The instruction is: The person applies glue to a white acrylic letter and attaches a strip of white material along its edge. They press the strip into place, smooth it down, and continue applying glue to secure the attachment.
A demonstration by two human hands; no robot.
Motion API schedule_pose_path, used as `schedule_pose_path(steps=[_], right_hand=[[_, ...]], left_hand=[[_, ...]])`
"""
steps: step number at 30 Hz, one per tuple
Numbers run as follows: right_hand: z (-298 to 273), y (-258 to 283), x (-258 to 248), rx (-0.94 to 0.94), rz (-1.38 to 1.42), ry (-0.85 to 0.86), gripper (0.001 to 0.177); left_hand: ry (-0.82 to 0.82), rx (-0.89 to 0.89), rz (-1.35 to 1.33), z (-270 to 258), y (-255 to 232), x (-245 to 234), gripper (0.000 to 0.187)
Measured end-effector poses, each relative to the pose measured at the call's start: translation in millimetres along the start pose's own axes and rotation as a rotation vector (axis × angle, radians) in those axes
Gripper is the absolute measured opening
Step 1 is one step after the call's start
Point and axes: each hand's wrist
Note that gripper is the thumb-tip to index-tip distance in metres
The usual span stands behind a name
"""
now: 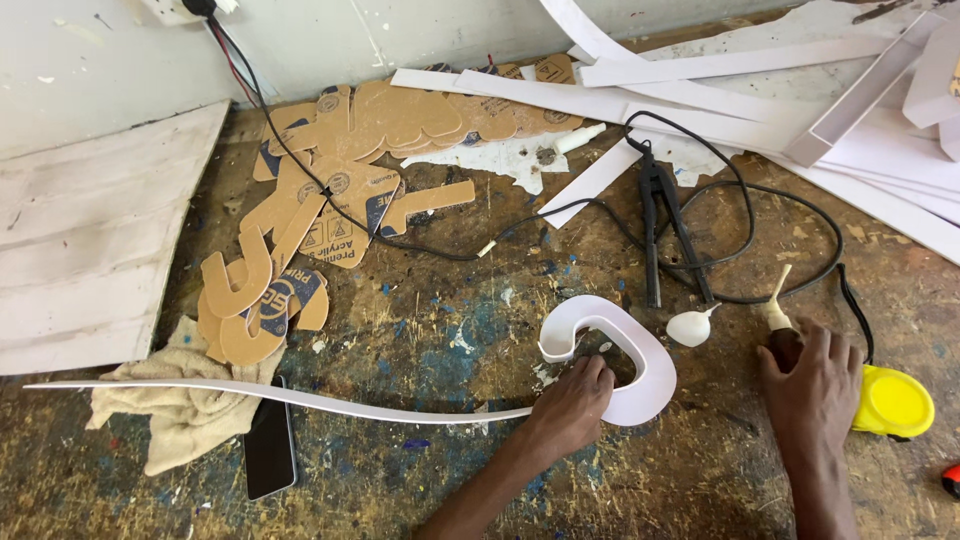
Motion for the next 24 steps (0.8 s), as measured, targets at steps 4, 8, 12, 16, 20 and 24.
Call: schedule_pose_path(steps=[4, 8, 12, 16, 20, 24], right_hand=[[-9.5, -0.4, -4.1, -0.014, -0.004, 0.059, 0.062], [-53.1, 8.8, -17.2, 0.271, 0.872, 0.170, 0.049], [-93.0, 33.9, -55.9, 0.636, 1.135, 0.270, 0.032], [-127.9, 22.0, -41.6, 0.379, 0.798, 0.294, 0.050], [-136.9, 23.6, -26.2, 0.195, 0.361, 0.502, 0.071], [-122.1, 57.8, -77.9, 0.155, 0.127, 0.803, 0.076]], left_hand=[[0.013, -0.019, -0.004, -0.1, -4.8, -7.0, 0.041], [-0.072, 0.065, 0.004, -1.6, -1.9, -5.6, 0.044], [0.017, -0.021, -0.026, -0.8, -17.6, -22.2, 0.034], [-0.002, 0.025, -0.034, -1.2, -14.7, -18.0, 0.029], [-0.009, 0.001, -0.002, -0.6, -8.8, -10.7, 0.038], [0.007, -0.015, 0.014, 0.3, -5.5, -5.7, 0.045]])
Point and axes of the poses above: each hand's wrist, its own z-axis towards the middle knuckle, its own x-axis out of the palm, y = z × x, and after that the axes turned 12 degrees about -z, right-handed
